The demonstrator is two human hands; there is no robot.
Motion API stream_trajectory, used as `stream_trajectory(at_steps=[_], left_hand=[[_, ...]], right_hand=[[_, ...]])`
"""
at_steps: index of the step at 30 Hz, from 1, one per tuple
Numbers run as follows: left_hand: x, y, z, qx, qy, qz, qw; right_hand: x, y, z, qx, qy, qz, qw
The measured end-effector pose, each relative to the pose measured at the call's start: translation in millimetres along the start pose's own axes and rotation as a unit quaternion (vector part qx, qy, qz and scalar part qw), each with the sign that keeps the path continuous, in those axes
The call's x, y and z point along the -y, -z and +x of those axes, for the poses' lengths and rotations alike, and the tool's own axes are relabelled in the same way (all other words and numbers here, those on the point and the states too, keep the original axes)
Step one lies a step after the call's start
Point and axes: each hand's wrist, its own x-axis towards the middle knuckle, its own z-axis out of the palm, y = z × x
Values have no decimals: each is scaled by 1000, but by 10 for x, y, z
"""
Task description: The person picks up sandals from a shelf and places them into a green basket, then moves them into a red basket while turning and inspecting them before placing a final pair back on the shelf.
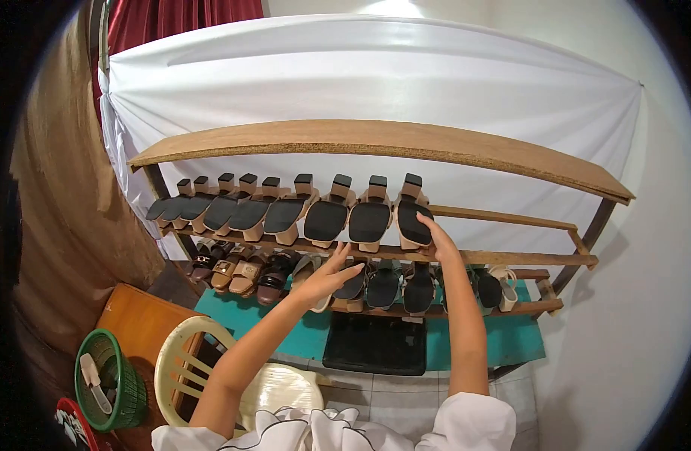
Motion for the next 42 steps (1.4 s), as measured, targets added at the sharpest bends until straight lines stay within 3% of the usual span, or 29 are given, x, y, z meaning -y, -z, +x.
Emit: stream_trajectory(at_steps=[5,12,15,21,23,25,27,28,31,33,35,37,42], left_hand=[[79,29,43,7,-34,5,999],[113,42,142,11,-15,20,1000],[163,76,187,12,-16,52,998],[246,39,248,6,-14,39,999],[269,27,225,5,-18,35,999],[279,41,173,8,-32,10,999],[268,81,48,14,-53,-38,998],[235,102,-50,5,-65,-44,997],[190,213,-354,-38,-111,-34,993],[280,310,-567,-87,-150,6,985],[323,424,-801,-135,-133,64,980],[413,550,-1024,-178,-132,94,971],[707,934,-1686,-315,-60,246,915]], right_hand=[[85,46,-19,52,-39,-21,998],[82,82,82,-1,-45,-66,997],[34,200,233,48,-1,-106,993],[28,188,241,55,25,-91,994],[-62,106,223,-50,112,-104,987],[-124,-20,158,-165,219,-189,943],[-181,-163,27,-279,338,-336,834],[-191,-272,-120,-281,396,-363,795],[-240,-728,-573,-305,434,-450,718],[-294,-1037,-830,-268,444,-459,722],[-423,-1316,-980,-204,518,-423,715],[-592,-1621,-1141,-159,471,-480,723],[-961,-2391,-1515,0,464,-496,734]])
